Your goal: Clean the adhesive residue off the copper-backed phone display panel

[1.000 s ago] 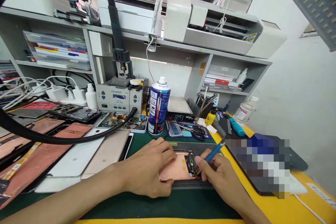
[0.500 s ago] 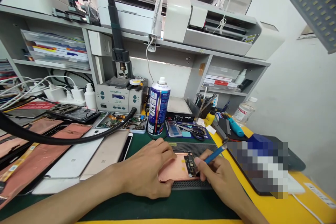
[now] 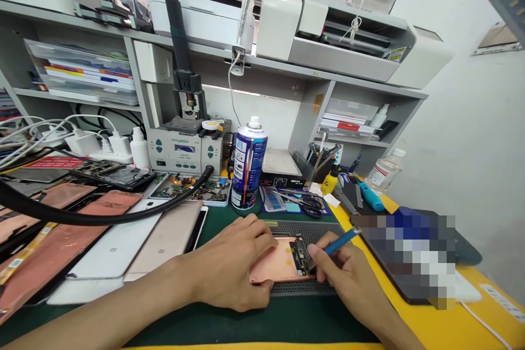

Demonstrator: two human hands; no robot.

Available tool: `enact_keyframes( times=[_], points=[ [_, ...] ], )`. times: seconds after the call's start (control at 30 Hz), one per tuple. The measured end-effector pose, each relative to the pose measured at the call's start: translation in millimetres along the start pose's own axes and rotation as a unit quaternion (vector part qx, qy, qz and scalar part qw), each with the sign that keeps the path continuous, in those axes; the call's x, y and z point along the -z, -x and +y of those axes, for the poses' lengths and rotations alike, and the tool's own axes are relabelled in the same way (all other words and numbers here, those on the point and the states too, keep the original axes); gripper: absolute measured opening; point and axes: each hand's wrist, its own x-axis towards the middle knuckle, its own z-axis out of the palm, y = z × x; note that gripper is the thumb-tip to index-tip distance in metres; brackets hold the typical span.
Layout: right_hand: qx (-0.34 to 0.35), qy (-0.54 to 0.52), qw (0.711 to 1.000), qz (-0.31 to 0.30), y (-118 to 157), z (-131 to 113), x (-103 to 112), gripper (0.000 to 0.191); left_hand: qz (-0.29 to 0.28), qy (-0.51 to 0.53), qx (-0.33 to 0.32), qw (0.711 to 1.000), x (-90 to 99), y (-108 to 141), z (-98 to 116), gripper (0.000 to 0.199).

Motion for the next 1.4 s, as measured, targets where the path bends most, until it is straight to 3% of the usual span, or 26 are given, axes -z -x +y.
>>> enact_keyframes(
  times=[0.13,0.27,0.63,0.77,1.17,1.27,1.4],
  points=[
    [0.016,0.025,0.999,0.033,0.9,0.7,0.3,0.037,-0.004,-0.003,-0.001,1.0,-0.2,0.4,-0.3,0.041],
    [-0.01,0.001,1.0,0.001,0.7,-1.9,0.4,0.039,-0.001,-0.003,-0.004,1.0,-0.1,0.2,-1.8,0.043],
    [0.011,0.027,0.999,0.022,0.9,-0.4,1.0,0.039,-0.001,-0.007,-0.002,1.0,-0.8,0.9,-2.5,0.046],
    [-0.007,0.013,1.0,-0.009,0.6,-3.6,1.6,0.04,0.0,-0.007,-0.002,1.0,-0.8,0.9,-2.3,0.042],
    [0.02,0.031,0.999,0.007,1.6,-1.9,1.7,0.038,-0.014,0.002,0.012,1.0,3.9,-0.1,3.6,0.044],
    [0.001,0.017,1.0,-0.02,1.1,-2.1,1.9,0.04,-0.017,0.001,0.011,1.0,5.2,0.1,4.2,0.044],
    [0.016,0.025,0.999,0.013,0.5,-1.5,1.7,0.039,-0.018,0.0,0.008,1.0,5.3,0.6,3.3,0.045]
  ],
)
